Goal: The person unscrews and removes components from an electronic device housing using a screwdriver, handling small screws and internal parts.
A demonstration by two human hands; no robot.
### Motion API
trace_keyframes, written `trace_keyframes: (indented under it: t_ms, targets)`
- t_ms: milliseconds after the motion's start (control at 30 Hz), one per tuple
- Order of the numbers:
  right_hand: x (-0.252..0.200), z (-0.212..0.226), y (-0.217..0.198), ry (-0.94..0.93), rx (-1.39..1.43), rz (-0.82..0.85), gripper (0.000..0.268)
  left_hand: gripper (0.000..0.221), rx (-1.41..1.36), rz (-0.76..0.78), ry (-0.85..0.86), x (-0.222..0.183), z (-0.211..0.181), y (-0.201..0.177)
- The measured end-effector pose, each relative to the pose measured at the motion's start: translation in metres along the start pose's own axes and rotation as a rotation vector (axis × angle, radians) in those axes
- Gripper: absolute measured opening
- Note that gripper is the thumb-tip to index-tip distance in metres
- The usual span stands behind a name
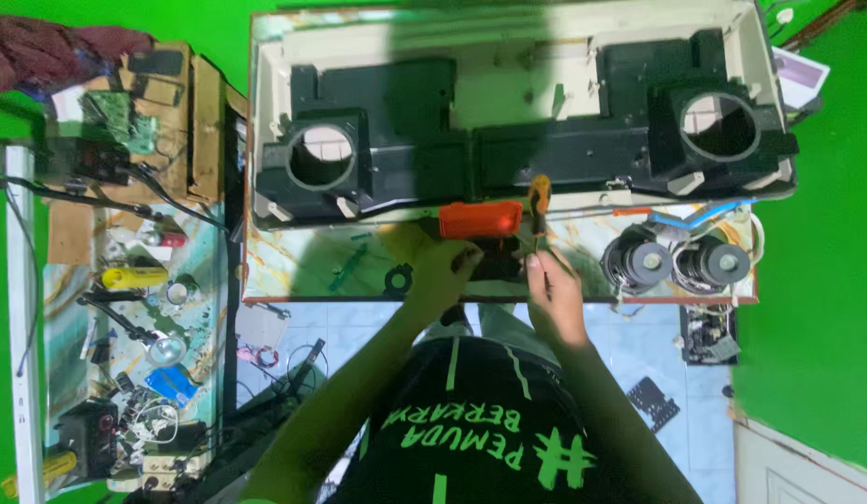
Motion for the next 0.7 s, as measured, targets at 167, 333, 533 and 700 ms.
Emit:
trace_keyframes:
  t_ms: [167, 333, 533, 700]
  targets:
    - [-0.004, -0.009, -0.002, -0.045, -0.055, 0.0, 0.02, 0.027, -0.008, 0.01, -0.008, 0.0, -0.005, -0.006]
    - [-0.022, -0.046, 0.004, 0.166, -0.089, 0.022, 0.018, 0.03, -0.04, 0.06, 0.359, -0.021, -0.065, -0.013]
    - [-0.036, 0.002, -0.015, -0.224, -0.008, -0.017, 0.018, 0.023, 0.082, 0.048, 0.514, -0.025, -0.095, -0.012]
    - [-0.046, 0.004, -0.047, 0.057, -0.182, -0.051, 0.021, 0.027, 0.046, 0.17, 0.541, -0.029, -0.117, 0.014]
Point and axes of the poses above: each hand's wrist, its own x-axis towards the middle knuckle, its own y-axis out of the palm, z = x × y, the point moved 10 cm from there along x, towards the middle knuckle, and after that the axes turned 10 degrees about x, right-handed, at the moved point
